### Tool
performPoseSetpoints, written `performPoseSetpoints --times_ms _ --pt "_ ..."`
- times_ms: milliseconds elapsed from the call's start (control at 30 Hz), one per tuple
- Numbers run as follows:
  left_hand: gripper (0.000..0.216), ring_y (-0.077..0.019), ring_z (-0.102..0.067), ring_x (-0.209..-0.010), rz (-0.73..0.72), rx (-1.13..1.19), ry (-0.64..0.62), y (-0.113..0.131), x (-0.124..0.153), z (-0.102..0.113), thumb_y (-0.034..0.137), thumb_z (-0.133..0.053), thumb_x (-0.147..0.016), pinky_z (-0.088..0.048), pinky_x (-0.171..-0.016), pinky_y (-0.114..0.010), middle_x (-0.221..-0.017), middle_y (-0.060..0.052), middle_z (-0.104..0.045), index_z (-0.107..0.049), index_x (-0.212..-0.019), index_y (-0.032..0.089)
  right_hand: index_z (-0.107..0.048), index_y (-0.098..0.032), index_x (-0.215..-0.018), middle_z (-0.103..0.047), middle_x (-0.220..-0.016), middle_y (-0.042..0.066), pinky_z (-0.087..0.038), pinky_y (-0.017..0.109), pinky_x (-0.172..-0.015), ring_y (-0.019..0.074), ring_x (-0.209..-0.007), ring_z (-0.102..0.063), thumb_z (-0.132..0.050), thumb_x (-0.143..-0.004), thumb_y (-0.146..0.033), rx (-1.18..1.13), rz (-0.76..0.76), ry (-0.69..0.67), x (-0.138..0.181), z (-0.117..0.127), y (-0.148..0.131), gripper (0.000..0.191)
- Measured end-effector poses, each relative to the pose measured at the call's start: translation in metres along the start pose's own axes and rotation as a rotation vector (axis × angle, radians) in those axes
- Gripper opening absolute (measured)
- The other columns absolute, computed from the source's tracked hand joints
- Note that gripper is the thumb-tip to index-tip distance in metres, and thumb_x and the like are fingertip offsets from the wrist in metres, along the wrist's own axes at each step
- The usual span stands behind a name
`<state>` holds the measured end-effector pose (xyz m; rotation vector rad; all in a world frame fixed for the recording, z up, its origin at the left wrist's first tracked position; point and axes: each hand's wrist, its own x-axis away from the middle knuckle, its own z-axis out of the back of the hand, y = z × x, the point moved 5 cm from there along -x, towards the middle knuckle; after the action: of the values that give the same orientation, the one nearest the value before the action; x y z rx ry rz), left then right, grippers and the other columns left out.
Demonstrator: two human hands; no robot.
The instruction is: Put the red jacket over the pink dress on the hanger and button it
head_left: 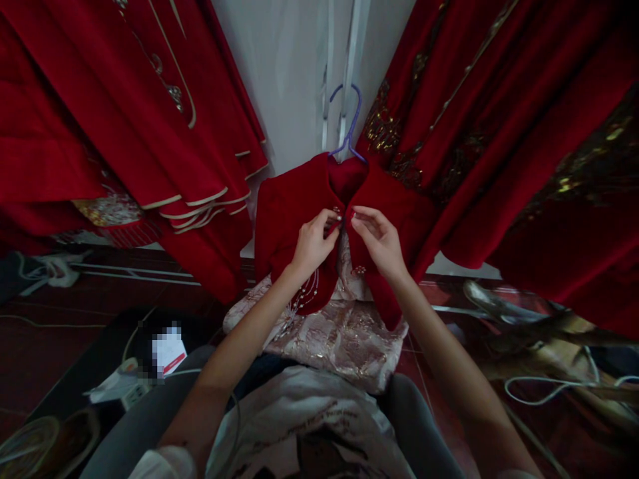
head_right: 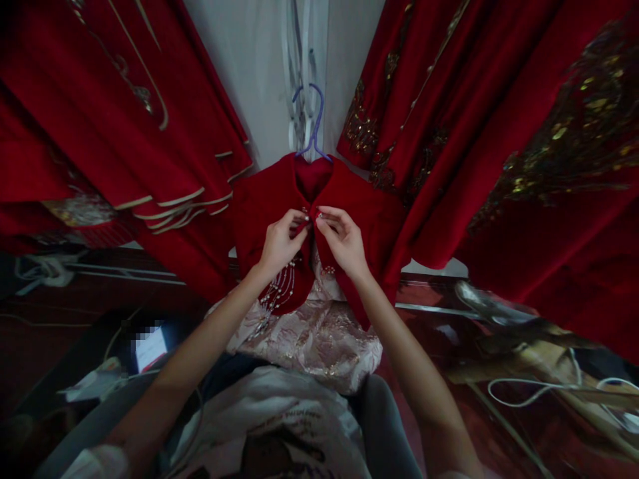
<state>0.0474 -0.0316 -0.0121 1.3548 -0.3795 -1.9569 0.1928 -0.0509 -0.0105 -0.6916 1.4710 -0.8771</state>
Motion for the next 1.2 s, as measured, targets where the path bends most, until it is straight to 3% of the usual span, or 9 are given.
performPoseSetpoints --times_ms 367,600,833,1000,1200 --pt "0.017 -0.0131 -0.066 -0.076 -0.078 0.006 -0.092 0.005 -0.012 0.001 0.01 -0.055 -0.083 -0.053 -0.069 -0.024 -0.086 -0.001 -0.065 -0.052 -0.093 0.022 -0.065 -0.025 -0.104 -0.069 -0.101 0.004 -0.056 0.033 -0.088 0.017 -0.093 -0.067 -0.067 -0.082 -0.041 0.079 0.128 0.085 -0.017 -0.009 0.0 0.027" --pt "0.006 -0.0094 -0.062 -0.063 -0.094 0.122 -0.155 0.013 -0.02 0.006 0.022 -0.055 -0.085 -0.051 -0.058 -0.02 -0.075 0.0 -0.063 -0.051 -0.081 0.019 -0.071 -0.025 -0.1 -0.071 -0.103 0.005 -0.056 0.038 -0.092 0.0199 -0.097 -0.068 -0.07 -0.079 -0.043 0.093 0.127 0.097 -0.016 0.0 -0.002 0.028" --pt "0.008 -0.0084 -0.06 -0.058 -0.132 0.064 -0.184 0.016 -0.029 0.005 0.018 -0.058 -0.081 -0.048 -0.057 -0.019 -0.069 0.002 -0.062 -0.051 -0.076 0.019 -0.074 -0.025 -0.105 -0.072 -0.108 0.005 -0.055 0.04 -0.095 0.0208 -0.099 -0.069 -0.071 -0.081 -0.038 0.126 0.161 0.065 -0.015 0.005 -0.008 0.028" --pt "0.011 -0.0089 -0.058 -0.056 -0.107 -0.054 -0.105 0.026 -0.036 0.002 0.026 -0.057 -0.083 -0.044 -0.056 -0.019 -0.064 0.002 -0.061 -0.054 -0.076 0.018 -0.072 -0.022 -0.114 -0.071 -0.115 0.007 -0.055 0.04 -0.097 0.022 -0.103 -0.068 -0.068 -0.083 -0.041 0.193 0.151 0.132 -0.012 0.011 -0.01 0.036" --pt "0.017 -0.0099 -0.059 -0.056 -0.149 -0.144 -0.225 0.035 -0.042 0.005 0.029 -0.059 -0.082 -0.042 -0.055 -0.02 -0.063 0.0 -0.064 -0.056 -0.072 0.017 -0.073 -0.021 -0.109 -0.073 -0.111 0.006 -0.055 0.039 -0.097 0.0211 -0.099 -0.07 -0.075 -0.077 -0.037 0.075 0.113 0.068 -0.015 0.015 -0.009 0.035"
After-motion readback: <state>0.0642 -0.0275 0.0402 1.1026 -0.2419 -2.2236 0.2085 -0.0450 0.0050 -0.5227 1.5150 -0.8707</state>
